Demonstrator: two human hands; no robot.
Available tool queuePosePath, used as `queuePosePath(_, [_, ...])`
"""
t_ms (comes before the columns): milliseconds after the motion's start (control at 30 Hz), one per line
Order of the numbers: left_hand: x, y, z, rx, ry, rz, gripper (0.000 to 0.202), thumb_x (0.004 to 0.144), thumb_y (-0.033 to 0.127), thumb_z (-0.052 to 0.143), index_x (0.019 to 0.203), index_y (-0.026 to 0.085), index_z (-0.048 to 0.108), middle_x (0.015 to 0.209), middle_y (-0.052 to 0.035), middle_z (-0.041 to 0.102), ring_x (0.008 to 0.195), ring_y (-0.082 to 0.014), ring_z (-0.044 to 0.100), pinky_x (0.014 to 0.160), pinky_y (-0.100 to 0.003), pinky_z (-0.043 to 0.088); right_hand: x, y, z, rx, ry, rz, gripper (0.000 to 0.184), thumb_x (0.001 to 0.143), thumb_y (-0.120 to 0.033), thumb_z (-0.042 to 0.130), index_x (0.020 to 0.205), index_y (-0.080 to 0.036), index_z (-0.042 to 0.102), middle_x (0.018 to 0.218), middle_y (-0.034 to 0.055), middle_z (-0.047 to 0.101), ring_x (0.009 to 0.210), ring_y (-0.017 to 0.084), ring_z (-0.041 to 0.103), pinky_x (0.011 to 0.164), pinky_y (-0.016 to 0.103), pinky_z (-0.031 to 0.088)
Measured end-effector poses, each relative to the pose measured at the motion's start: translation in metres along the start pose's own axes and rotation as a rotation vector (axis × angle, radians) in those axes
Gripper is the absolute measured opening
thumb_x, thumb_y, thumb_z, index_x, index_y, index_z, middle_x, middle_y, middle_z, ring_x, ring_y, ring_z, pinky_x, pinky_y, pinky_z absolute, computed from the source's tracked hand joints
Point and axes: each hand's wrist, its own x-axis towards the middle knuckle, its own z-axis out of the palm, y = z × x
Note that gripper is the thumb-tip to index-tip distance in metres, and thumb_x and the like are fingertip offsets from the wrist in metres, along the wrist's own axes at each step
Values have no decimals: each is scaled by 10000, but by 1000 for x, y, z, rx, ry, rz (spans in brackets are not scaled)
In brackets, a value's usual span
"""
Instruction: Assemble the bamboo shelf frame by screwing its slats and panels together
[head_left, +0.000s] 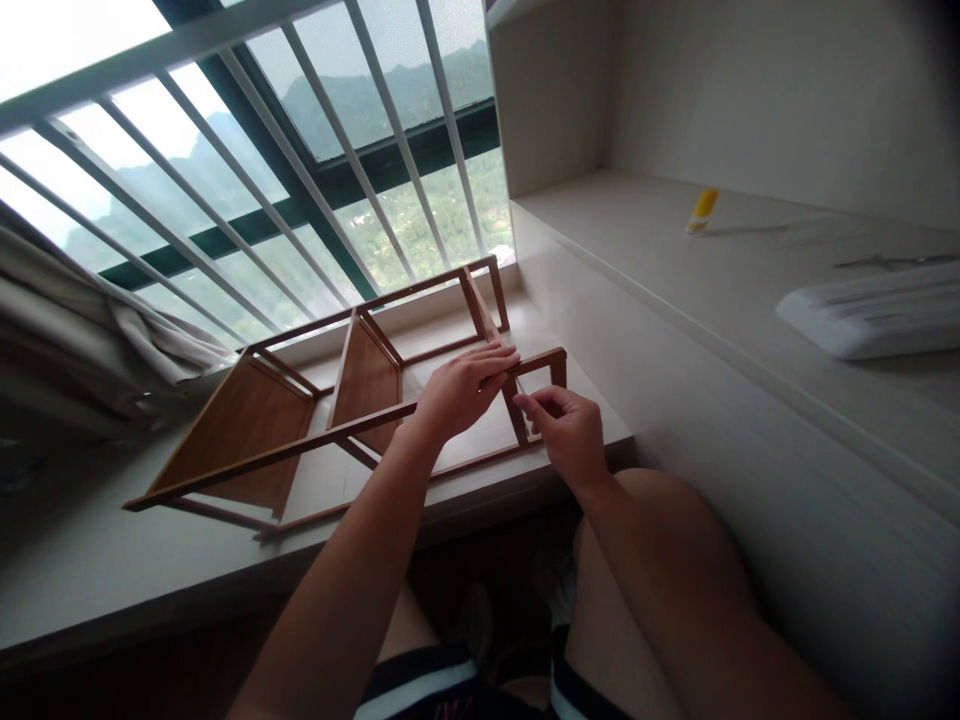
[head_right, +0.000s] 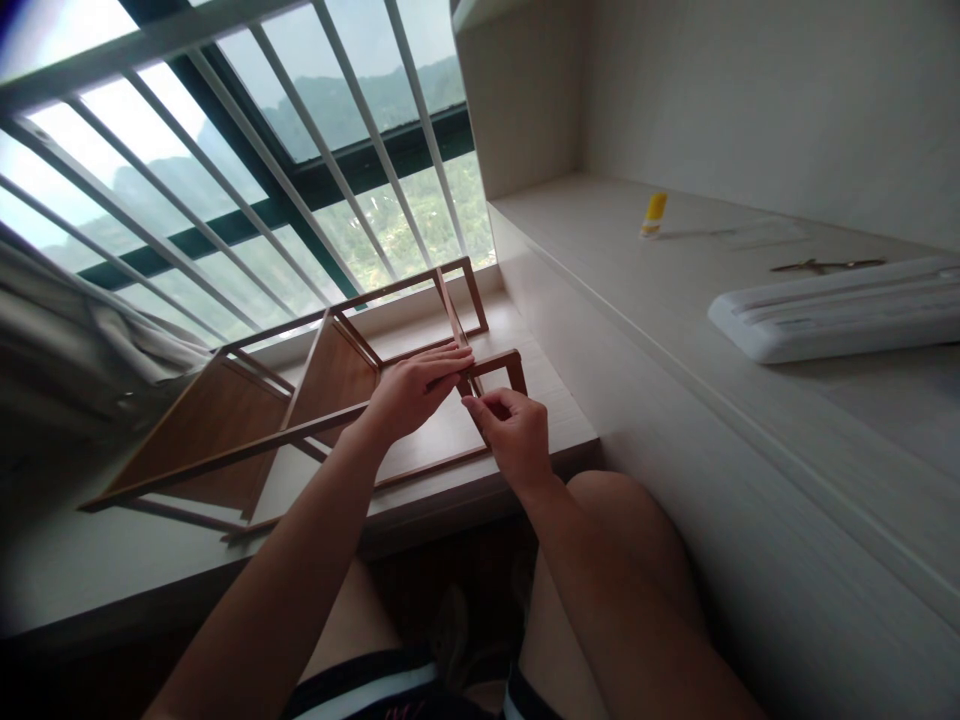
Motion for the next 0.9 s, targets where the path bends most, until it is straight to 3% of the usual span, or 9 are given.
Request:
queuePosePath(133, [0, 0, 0, 5, 2, 3, 354, 935, 256, 482, 1253, 283, 634, 1315, 8, 621, 1313, -194, 496, 1101, -381, 428, 0, 0, 2, 102, -51, 87, 372, 762, -529, 700, 646, -176, 687, 528, 7, 609, 462, 123, 501, 464, 259, 385])
queuePosePath(300, [-1, -1, 0, 0, 1, 3, 351, 934, 248, 483, 1247, 288, 638, 1321, 11, 616, 1321, -194, 486, 1104, -390, 425, 1, 0, 8, 485, -211, 351, 413, 781, -568, 655, 743, -158, 689, 591, 19, 617, 437, 107, 492, 379, 230, 320])
queuePosePath(400, [-1, -2, 1, -3, -1, -1, 354, 932, 245, 488, 1250, 297, 634, 1325, 11, 613, 1322, -196, 486, 1105, -398, 423, 2, -1, 9, 637, -263, 440, 408, 772, -562, 667, 771, -155, 677, 615, 9, 607, 438, 95, 493, 368, 218, 313])
queuePosePath(533, [-1, -2, 1, 0, -4, -1, 355, 933, 252, 488, 1255, 293, 632, 1328, 9, 611, 1322, -195, 485, 1106, -390, 421, 0, -1, 8, 622, -227, 393, 383, 772, -540, 684, 735, -160, 668, 585, -4, 595, 423, 90, 486, 361, 217, 305])
queuePosePath(700, [-1, -2, 1, 2, 3, 4, 355, 936, 254, 481, 1256, 285, 632, 1323, 9, 615, 1320, -196, 487, 1107, -386, 419, -2, 3, 9, 420, -133, 226, 355, 756, -494, 728, 646, -170, 631, 504, -23, 550, 404, 88, 453, 370, 221, 303])
queuePosePath(900, [-1, -3, 2, 2, 0, 2, 351, 936, 265, 485, 1252, 288, 635, 1328, 13, 611, 1323, -191, 483, 1113, -372, 410, -2, 4, 8, 211, -138, 105, 351, 831, -502, 648, 681, -185, 640, 536, -24, 550, 460, 100, 490, 458, 233, 376])
